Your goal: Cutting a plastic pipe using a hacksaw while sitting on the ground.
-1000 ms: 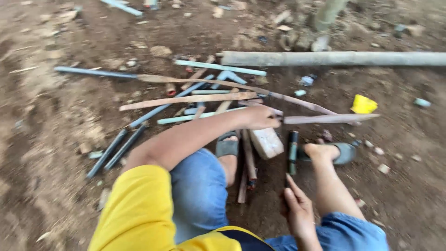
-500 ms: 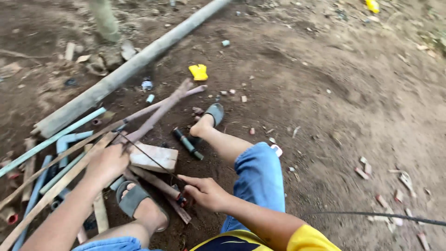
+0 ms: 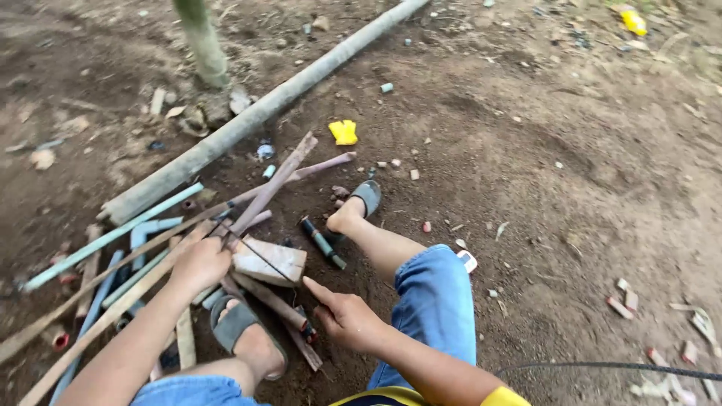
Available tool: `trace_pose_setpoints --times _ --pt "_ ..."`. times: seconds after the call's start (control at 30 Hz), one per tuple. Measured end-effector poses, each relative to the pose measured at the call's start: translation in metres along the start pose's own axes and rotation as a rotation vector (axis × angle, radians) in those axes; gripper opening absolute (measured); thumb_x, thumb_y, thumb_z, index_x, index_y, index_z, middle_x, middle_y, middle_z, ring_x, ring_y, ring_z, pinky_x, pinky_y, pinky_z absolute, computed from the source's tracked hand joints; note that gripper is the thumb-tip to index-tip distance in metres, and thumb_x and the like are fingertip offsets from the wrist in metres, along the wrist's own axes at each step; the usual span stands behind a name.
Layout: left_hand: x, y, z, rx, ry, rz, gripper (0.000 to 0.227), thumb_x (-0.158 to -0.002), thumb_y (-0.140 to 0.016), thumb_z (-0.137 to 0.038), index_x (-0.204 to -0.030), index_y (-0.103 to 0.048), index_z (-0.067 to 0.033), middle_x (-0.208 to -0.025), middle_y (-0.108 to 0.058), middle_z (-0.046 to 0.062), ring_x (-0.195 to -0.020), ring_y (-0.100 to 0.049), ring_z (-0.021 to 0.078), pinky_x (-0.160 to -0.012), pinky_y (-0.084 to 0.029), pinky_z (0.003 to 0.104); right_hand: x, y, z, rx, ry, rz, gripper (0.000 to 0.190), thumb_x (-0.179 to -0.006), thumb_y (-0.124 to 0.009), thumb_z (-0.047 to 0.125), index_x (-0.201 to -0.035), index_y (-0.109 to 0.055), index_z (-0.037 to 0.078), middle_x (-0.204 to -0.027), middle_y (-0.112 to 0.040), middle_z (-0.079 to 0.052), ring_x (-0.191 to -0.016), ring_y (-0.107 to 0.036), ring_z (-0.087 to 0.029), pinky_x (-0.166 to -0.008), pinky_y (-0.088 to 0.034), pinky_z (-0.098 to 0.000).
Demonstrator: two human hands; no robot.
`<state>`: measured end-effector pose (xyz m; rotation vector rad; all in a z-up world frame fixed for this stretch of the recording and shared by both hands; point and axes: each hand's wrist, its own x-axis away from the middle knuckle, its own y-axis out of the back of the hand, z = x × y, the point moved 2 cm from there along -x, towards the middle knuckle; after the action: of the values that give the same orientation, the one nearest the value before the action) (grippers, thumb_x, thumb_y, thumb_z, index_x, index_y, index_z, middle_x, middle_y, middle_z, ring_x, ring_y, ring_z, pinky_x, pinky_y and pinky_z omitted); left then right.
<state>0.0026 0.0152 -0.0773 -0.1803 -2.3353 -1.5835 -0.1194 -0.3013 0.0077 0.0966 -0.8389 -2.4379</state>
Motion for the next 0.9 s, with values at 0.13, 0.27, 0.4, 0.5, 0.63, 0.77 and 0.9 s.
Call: trace_pose_setpoints --times 0.13,0.27,0.4,0.5,0.63,0.77,0.9 --pt "0.013 0.003 0.002 0.035 0.086 0.082 0.047 -0.1 -0.048 -0.037 -0.115 -0.078 -0.0034 -0.104 -0.082 0.017 -0.097 -0.076 0.0387 -0.089 -0.06 0.046 -0.001 -0.007 -0.001 -0.054 0.034 0.017 0.063 -0.094 -0.056 0.002 -0.156 -0.05 0.008 -0.109 -0.08 -0.018 -0.08 -0.076 -0.033 -0.069 -0.058 -0.0415" --pt "0.016 0.004 -0.005 0.061 0.076 0.1 0.04 -0.098 -0.052 -0.029 -0.114 -0.076 -0.0018 -0.101 -0.08 0.02 -0.089 -0.076 0.0401 -0.085 -0.06 0.048 0.001 -0.012 -0.013 -0.022 0.005 0.055 0.065 -0.094 -0.056 0.003 -0.158 -0.049 0.012 -0.115 -0.08 -0.02 -0.08 -0.078 -0.032 -0.069 -0.059 -0.0402" --pt "0.02 0.006 -0.011 0.082 0.07 0.123 0.038 -0.098 -0.052 -0.025 -0.107 -0.078 0.0015 -0.104 -0.08 0.02 -0.09 -0.075 0.0377 -0.088 -0.061 0.047 0.001 -0.005 -0.011 0.064 -0.117 0.129 0.069 -0.095 -0.055 0.006 -0.162 -0.045 0.02 -0.107 -0.08 -0.021 -0.076 -0.076 -0.033 -0.067 -0.058 -0.0429" --pt "0.023 0.005 -0.013 -0.015 0.076 0.132 0.046 -0.107 -0.046 -0.034 -0.107 -0.076 0.0007 -0.107 -0.079 0.021 -0.095 -0.076 0.0392 -0.09 -0.06 0.049 -0.002 -0.003 -0.007 0.086 -0.16 0.185 0.083 -0.089 -0.052 0.0 -0.168 -0.038 0.022 -0.088 -0.077 -0.013 -0.068 -0.069 -0.025 -0.065 -0.055 -0.0377" --pt "0.018 -0.006 0.0 -0.013 0.11 0.134 0.046 -0.104 -0.051 -0.034 -0.106 -0.077 0.0036 -0.105 -0.079 0.023 -0.096 -0.077 0.0412 -0.09 -0.061 0.051 -0.012 -0.009 -0.006 0.178 -0.104 0.199 0.083 -0.089 -0.05 0.002 -0.168 -0.037 0.022 -0.09 -0.075 -0.021 -0.069 -0.071 -0.034 -0.065 -0.055 -0.047" --pt "0.017 -0.004 0.012 0.03 0.099 0.113 0.044 -0.101 -0.051 -0.034 -0.104 -0.079 0.0004 -0.103 -0.08 0.021 -0.092 -0.076 0.0415 -0.087 -0.06 0.049 -0.011 -0.021 -0.013 0.177 -0.04 0.189 0.08 -0.092 -0.051 0.002 -0.168 -0.034 0.018 -0.097 -0.075 -0.023 -0.073 -0.071 -0.039 -0.066 -0.055 -0.05" --pt "0.015 0.001 0.013 0.057 0.12 0.112 0.044 -0.104 -0.05 -0.03 -0.103 -0.077 0.0042 -0.098 -0.08 0.022 -0.081 -0.078 0.0367 -0.08 -0.064 0.047 -0.008 -0.017 -0.01 0.161 -0.072 0.225 0.077 -0.094 -0.051 0.003 -0.168 -0.035 0.019 -0.095 -0.075 -0.016 -0.073 -0.07 -0.034 -0.067 -0.054 -0.0471"
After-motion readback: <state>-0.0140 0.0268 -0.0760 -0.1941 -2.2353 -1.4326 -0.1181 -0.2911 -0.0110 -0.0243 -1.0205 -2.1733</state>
